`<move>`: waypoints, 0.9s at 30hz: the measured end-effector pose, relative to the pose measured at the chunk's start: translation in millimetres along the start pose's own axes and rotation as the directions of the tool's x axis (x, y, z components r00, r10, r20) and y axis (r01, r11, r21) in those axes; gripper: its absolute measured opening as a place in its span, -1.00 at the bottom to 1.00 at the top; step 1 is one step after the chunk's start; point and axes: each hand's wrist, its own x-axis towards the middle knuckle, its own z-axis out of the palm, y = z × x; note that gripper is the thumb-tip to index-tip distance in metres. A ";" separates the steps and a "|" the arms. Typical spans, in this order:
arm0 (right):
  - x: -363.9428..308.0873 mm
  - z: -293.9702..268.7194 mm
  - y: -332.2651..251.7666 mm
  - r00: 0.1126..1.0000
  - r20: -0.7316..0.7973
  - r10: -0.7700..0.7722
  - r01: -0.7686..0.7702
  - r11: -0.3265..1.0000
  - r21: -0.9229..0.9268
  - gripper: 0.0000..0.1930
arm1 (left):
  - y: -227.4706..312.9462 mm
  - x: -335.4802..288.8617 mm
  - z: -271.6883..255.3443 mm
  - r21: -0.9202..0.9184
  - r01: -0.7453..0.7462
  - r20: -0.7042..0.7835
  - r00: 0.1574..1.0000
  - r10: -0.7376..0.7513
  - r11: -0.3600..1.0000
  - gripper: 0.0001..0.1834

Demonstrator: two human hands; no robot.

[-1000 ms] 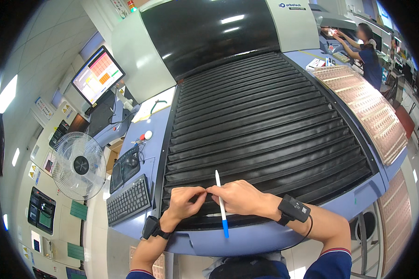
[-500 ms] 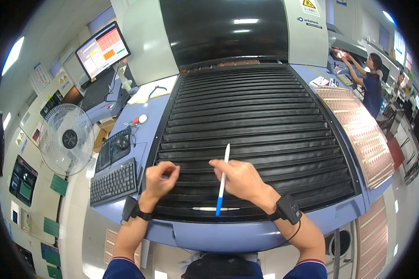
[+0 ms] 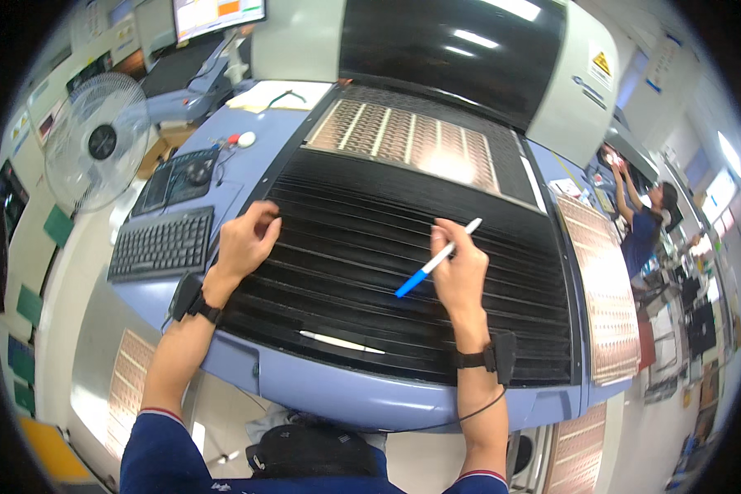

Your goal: Inspecting large copper circuit board sheets and using a pen to mark defects or areas on a light table.

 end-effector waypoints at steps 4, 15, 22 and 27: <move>4.0 2.4 -2.7 0.997 0.055 0.057 -0.054 0.996 -0.067 -0.78 | -7.9 -1.7 -5.6 0.206 0.064 -0.080 0.996 -0.048 0.976 -0.36; -14.7 31.8 21.9 0.872 0.438 0.221 -0.275 0.959 0.064 -0.60 | 10.5 -21.9 5.4 0.377 0.219 0.197 0.931 -0.309 0.900 -0.20; -17.0 32.8 9.0 0.828 0.554 0.088 -0.004 0.989 -0.151 -0.50 | 8.1 0.4 -7.0 -0.075 0.147 -0.253 0.954 -0.161 0.986 -0.42; -18.1 32.6 8.6 0.901 0.433 -0.030 0.155 0.954 -0.255 -0.60 | 2.2 -2.0 -11.3 -0.189 0.000 -0.377 0.924 -0.073 0.982 -0.47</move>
